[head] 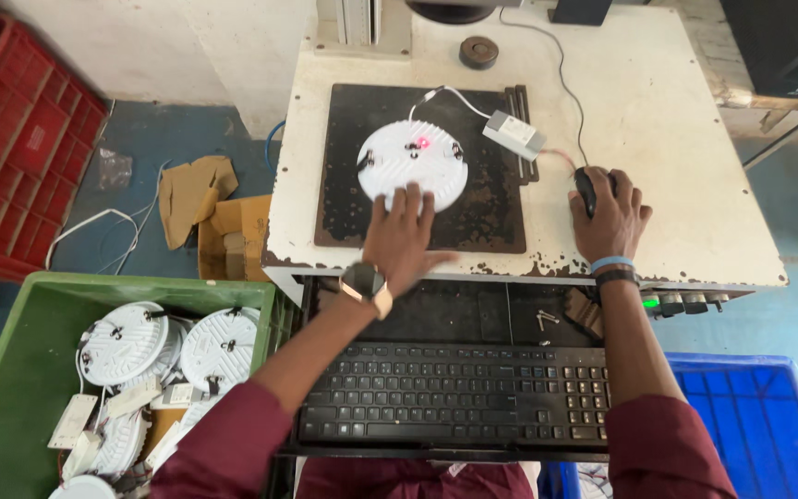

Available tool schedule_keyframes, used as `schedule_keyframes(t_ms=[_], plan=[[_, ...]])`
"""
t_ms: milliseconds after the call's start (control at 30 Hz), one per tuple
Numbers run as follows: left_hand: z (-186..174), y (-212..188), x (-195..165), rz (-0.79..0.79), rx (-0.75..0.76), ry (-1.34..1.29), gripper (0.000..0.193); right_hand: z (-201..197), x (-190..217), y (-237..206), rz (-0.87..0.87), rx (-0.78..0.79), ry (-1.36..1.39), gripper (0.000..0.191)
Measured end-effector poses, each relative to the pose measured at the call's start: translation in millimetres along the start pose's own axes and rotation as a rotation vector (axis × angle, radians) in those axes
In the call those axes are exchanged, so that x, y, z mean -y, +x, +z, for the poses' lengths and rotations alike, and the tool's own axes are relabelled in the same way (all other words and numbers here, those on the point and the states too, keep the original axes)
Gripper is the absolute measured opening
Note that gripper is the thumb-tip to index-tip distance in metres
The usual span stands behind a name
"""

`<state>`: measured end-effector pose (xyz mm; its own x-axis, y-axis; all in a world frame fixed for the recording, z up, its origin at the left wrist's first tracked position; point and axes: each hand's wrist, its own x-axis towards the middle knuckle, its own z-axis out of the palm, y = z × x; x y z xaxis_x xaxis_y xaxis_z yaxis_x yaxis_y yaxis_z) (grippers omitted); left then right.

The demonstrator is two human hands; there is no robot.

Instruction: The person repeatedly picks up white circular electronic components from a blue crate, places them on a testing station, and uses a mouse to operate a machine that scans the items. After each scan, the person moves the component to a green bin and repeats the process with the next item.

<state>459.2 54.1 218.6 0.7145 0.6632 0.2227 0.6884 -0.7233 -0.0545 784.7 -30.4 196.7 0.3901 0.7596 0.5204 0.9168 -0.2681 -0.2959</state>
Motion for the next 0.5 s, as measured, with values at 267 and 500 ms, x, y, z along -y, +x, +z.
schedule_keyframes(t_ms=[267,500], plan=[[-1.2,-80.9,-19.1,0.169,-0.226,-0.013,0.075,1.9,-4.7,-4.7,-0.062,-0.019,-0.001,0.042],[-15.4,-79.0,-1.1,0.143,-0.374,-0.023,0.071,4.9,-12.1,-5.7,-0.043,-0.01,-0.004,0.042]])
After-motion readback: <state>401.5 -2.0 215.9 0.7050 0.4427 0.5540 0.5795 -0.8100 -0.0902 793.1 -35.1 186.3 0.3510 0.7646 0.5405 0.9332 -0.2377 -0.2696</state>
